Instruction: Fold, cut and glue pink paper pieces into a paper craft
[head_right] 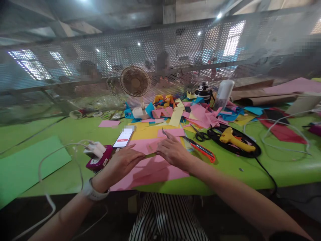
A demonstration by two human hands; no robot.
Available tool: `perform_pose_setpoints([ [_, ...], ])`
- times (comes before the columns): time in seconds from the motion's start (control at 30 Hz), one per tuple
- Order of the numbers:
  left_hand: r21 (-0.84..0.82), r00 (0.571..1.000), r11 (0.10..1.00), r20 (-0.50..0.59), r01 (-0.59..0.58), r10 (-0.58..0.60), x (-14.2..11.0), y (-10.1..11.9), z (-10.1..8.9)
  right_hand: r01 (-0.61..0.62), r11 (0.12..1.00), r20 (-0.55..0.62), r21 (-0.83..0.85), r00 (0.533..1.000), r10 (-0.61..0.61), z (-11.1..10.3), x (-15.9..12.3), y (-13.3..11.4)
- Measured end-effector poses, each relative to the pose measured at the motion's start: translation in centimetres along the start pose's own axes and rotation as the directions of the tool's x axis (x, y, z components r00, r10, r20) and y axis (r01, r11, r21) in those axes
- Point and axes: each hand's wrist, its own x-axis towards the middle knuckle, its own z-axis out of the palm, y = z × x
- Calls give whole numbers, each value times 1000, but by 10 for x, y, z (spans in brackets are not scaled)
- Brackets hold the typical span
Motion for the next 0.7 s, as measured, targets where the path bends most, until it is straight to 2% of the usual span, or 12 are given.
perform_pose_setpoints([
  [0.23, 65, 998, 996, -19, -55, 57, 19, 14, 12, -4, 1000, -23, -25, 1000, 3, 3, -8, 3],
  [0.37, 63, 999, 998, -5, -32, 33, 20, 12, 12, -18, 1000, -26, -15, 1000, 18, -4, -8, 7],
  [0.57, 169, 997, 983, 17, 66, -70, -8, -17, 3, -72, 997, -91, 4, 993, 72, -7, -12, 22],
  [0.7, 241, 998, 968, -22, 67, -64, -36, -40, 1, -79, 997, -107, -4, 991, 78, -7, -12, 26],
])
